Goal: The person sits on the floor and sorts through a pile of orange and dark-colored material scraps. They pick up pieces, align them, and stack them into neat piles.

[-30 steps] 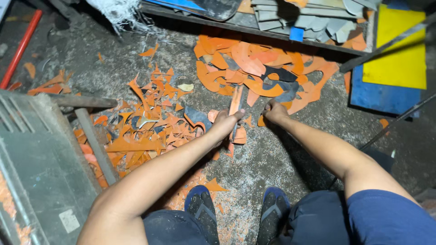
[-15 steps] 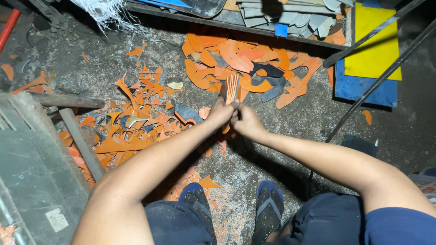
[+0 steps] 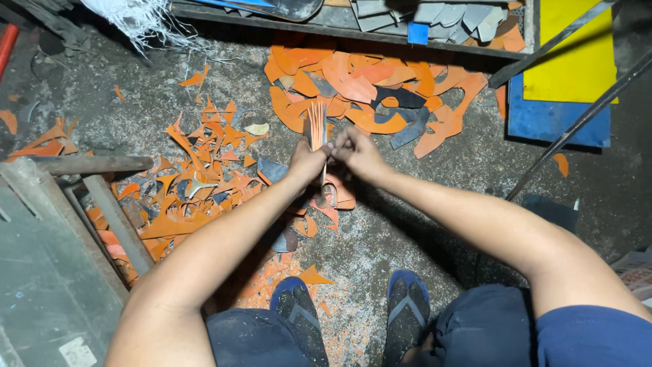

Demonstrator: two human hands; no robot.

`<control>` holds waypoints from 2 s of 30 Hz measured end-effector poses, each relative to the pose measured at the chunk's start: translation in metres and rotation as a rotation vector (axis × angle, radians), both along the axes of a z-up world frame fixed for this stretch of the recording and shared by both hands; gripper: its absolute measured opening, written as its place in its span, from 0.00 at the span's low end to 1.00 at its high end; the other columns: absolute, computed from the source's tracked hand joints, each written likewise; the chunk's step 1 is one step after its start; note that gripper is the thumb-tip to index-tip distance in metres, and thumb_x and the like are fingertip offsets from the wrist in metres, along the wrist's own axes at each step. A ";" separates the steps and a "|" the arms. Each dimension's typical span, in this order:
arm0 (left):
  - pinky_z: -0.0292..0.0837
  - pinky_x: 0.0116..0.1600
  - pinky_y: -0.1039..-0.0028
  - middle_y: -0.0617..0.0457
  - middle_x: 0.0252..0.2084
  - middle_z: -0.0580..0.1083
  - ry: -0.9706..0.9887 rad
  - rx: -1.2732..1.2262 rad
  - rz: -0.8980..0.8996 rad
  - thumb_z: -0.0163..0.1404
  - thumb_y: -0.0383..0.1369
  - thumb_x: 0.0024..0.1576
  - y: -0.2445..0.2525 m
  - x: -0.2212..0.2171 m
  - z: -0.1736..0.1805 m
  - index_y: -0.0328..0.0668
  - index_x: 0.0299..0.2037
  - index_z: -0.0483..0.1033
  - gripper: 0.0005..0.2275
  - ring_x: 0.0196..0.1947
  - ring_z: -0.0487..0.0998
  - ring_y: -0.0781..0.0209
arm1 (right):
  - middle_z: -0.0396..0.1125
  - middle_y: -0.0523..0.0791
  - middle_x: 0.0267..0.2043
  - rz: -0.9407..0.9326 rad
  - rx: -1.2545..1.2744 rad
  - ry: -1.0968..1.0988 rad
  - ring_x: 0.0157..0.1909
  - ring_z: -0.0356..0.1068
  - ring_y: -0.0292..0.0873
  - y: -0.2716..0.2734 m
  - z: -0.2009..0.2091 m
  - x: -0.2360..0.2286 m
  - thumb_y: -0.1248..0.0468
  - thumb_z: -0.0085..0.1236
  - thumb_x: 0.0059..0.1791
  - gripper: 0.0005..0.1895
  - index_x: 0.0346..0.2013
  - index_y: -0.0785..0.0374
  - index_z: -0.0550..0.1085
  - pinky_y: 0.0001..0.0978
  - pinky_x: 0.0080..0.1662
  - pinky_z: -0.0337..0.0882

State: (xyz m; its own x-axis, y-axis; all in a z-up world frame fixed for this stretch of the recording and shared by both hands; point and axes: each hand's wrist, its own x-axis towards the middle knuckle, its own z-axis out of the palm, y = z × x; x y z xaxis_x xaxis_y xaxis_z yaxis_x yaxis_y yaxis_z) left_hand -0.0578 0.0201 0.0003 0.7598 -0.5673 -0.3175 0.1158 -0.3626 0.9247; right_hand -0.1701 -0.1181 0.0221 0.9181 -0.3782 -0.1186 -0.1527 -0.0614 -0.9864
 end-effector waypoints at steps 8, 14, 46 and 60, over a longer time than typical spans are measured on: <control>0.75 0.34 0.68 0.47 0.34 0.77 0.174 0.011 0.022 0.55 0.31 0.56 -0.010 0.010 0.003 0.34 0.51 0.66 0.17 0.29 0.79 0.58 | 0.63 0.65 0.57 0.094 -1.232 0.303 0.61 0.60 0.66 -0.118 -0.071 -0.007 0.65 0.60 0.37 0.27 0.49 0.70 0.71 0.63 0.57 0.61; 0.74 0.36 0.70 0.46 0.35 0.77 0.167 -0.100 -0.118 0.56 0.30 0.56 0.000 0.006 -0.004 0.31 0.48 0.72 0.13 0.31 0.78 0.60 | 0.69 0.57 0.56 0.269 -1.484 0.581 0.61 0.65 0.58 -0.101 -0.094 -0.021 0.62 0.53 0.51 0.18 0.53 0.68 0.73 0.55 0.63 0.63; 0.62 0.57 0.48 0.33 0.51 0.68 -0.815 0.148 -0.411 0.59 0.32 0.53 0.016 -0.008 0.082 0.29 0.52 0.61 0.23 0.55 0.70 0.34 | 0.70 0.52 0.45 0.165 0.820 0.062 0.51 0.71 0.46 0.000 0.043 -0.006 0.67 0.49 0.50 0.13 0.45 0.73 0.72 0.45 0.56 0.74; 0.61 0.62 0.51 0.34 0.55 0.67 -0.776 -0.226 -0.414 0.54 0.30 0.59 0.012 -0.032 0.096 0.33 0.62 0.57 0.25 0.58 0.68 0.34 | 0.72 0.48 0.39 -0.058 0.652 -0.255 0.41 0.75 0.42 0.000 0.114 0.013 0.56 0.63 0.51 0.20 0.48 0.68 0.70 0.36 0.47 0.78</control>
State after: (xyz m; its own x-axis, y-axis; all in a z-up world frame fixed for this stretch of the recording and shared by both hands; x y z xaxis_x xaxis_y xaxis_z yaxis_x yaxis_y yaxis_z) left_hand -0.0900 0.0319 0.0963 0.4350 -0.8293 0.3507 -0.6689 -0.0369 0.7424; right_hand -0.1569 -0.1185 0.1365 0.9278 -0.3526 -0.1220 0.1029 0.5560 -0.8248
